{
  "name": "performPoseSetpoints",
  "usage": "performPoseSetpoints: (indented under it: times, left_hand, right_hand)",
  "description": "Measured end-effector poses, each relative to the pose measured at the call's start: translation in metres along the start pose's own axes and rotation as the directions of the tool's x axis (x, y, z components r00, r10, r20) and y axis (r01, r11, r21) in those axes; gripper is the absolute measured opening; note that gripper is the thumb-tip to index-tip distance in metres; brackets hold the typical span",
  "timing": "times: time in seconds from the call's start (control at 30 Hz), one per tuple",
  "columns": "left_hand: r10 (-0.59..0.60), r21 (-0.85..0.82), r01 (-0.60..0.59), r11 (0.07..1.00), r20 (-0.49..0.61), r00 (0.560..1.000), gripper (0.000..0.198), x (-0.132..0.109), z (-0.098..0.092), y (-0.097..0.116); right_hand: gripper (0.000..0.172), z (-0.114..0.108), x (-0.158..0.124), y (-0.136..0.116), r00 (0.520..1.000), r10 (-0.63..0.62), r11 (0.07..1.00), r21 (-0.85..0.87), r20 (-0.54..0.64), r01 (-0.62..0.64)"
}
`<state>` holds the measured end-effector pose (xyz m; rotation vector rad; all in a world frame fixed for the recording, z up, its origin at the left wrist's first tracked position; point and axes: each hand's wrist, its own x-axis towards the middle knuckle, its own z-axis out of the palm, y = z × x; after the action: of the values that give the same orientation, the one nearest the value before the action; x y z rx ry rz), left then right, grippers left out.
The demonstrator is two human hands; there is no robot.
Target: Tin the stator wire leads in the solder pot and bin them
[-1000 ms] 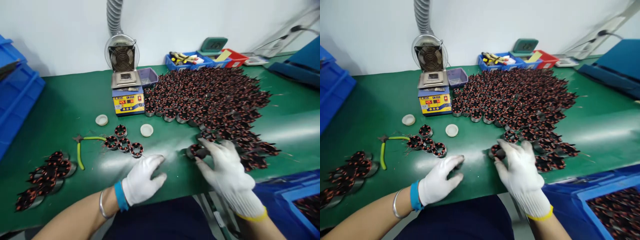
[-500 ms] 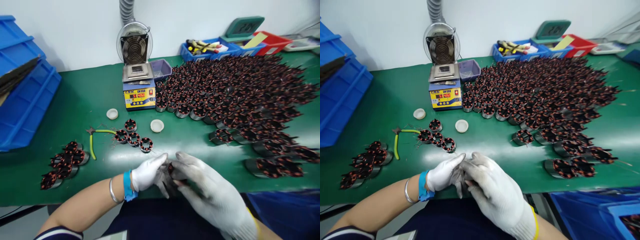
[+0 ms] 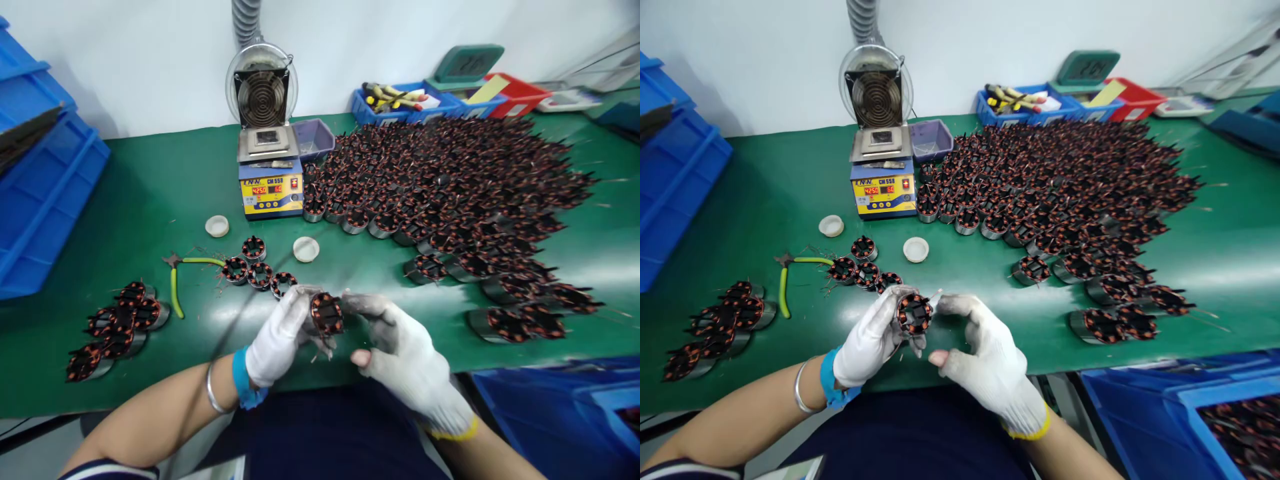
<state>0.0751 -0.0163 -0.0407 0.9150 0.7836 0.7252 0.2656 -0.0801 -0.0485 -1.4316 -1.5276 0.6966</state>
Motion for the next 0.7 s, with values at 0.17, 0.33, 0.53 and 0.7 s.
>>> performPoseSetpoints:
  times: [0.17, 0.33, 0.53, 0.7]
  left_hand:
    - [0.124, 0.197, -0.118, 0.973, -0.022, 0.992, 0.047, -0.006, 0.003, 0.001]
    - [0.045, -0.113, -0.05, 0.992, -0.043, 0.998, 0.053, -0.006, 0.007, 0.002]
    - [-0.007, -0.321, 0.012, 0.947, 0.017, 1.0, 0.05, 0.0, 0.003, 0.018]
    - [-0.12, -0.323, 0.172, 0.931, 0.176, 0.977, 0.05, 0.001, -0.002, 0.015]
  right_hand:
    - [0.02, 0.004, 0.015, -0.018, 0.998, 0.053, 0.984, 0.171, -0.023, -0.048]
    - [0.012, -0.002, 0.006, -0.017, 0.837, -0.544, 0.805, -0.316, -0.059, 0.502]
    - [0.017, -0.008, -0.004, -0.006, 0.774, -0.633, 0.751, -0.249, -0.01, 0.611]
    - [0.03, -0.004, 0.022, -0.009, 0.977, -0.2, 0.979, 0.013, -0.08, 0.202]
